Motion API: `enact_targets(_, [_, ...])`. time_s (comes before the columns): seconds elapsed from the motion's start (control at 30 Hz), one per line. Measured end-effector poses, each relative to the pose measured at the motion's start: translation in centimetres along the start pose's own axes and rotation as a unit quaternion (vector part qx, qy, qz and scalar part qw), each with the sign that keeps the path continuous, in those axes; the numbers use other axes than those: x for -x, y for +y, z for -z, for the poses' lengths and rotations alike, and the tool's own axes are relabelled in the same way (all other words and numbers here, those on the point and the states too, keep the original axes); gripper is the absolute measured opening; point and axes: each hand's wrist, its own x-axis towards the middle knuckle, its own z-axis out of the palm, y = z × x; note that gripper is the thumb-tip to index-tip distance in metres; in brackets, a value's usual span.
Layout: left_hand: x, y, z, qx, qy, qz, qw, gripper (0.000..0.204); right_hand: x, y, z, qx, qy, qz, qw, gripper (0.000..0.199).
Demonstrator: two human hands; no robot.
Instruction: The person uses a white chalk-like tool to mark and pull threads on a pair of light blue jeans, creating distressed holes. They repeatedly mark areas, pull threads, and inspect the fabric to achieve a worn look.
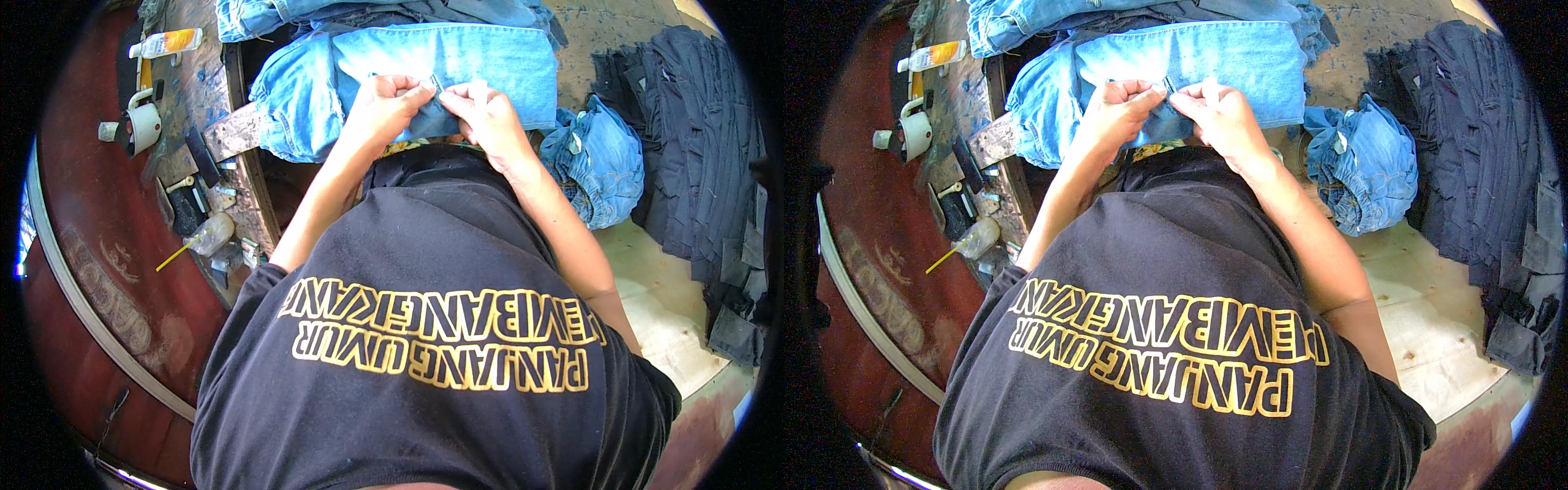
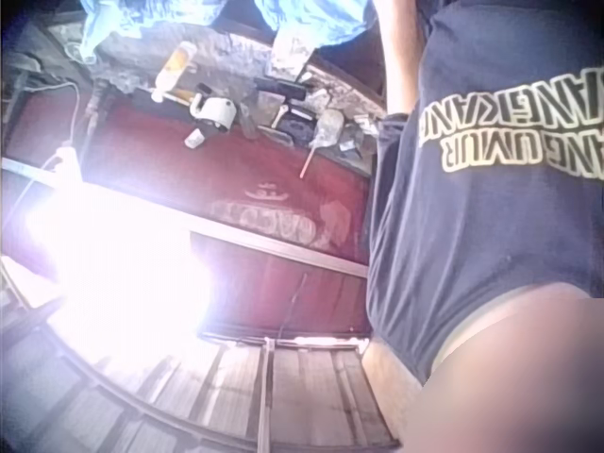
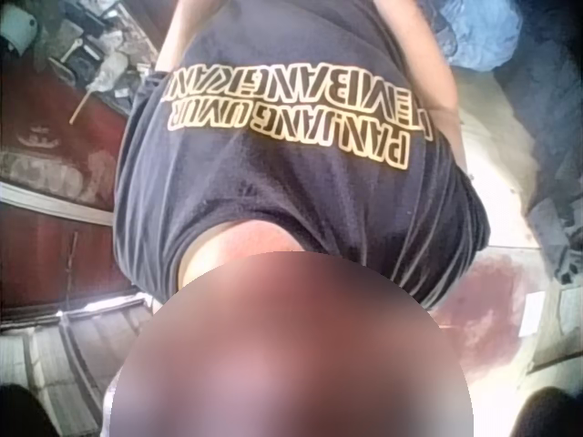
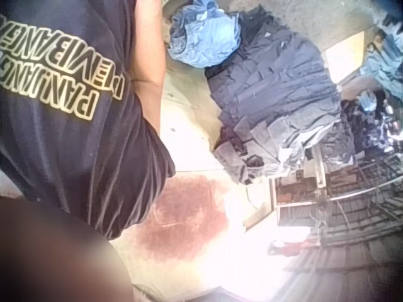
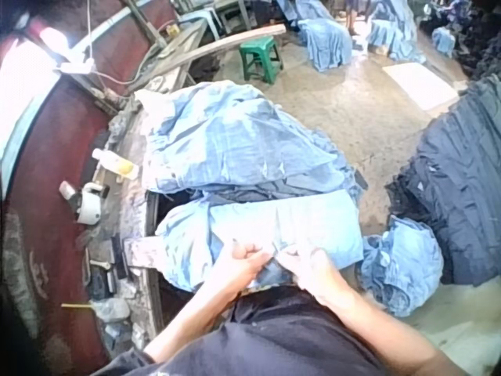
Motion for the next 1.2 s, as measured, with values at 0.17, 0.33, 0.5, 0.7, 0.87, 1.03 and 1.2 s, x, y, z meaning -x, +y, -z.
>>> enact_targets(0.17, [-0.2, -0.2, 1.2, -0.214, 0.067, 0.068, 0.972, 0.058, 0.3, -0.2, -0.3, -0.09, 0.023, -0.005, 0.996, 0.026])
enact_targets(0.33, [-0.5, -2.6, 0.5, -0.367, 0.063, -0.201, 0.906, 0.056, 0.7, -0.7, -0.4, -0.048, -0.015, 0.036, 0.998, 0.022])
enact_targets(0.5, [0.9, -3.6, 0.6, -0.126, 0.08, -0.035, 0.988, 0.056, 0.4, -0.8, -0.1, -0.004, 0.011, 0.008, 1.0, 0.021])
enact_targets(0.7, [1.3, -1.8, 1.1, -0.149, 0.045, -0.028, 0.987, 0.055, 0.7, 0.1, -0.2, -0.014, 0.077, 0.021, 0.997, 0.023])
enact_targets(0.87, [3.0, -2.2, 10.2, -0.31, 0.258, -0.159, 0.901, 0.042, -0.1, -2.0, 0.5, 0.328, 0.247, 0.184, 0.893, 0.024])
enact_targets(1.03, [2.8, -7.0, 20.1, -0.427, 0.313, 0.11, 0.841, 0.079, -1.6, -4.3, -5.6, 0.195, 0.066, 0.227, 0.952, 0.02])
enact_targets(1.2, [2.7, -10.2, 23.2, -0.308, 0.196, 0.012, 0.931, 0.059, -6.0, -3.0, -18.2, 0.447, -0.144, 0.311, 0.826, 0.045])
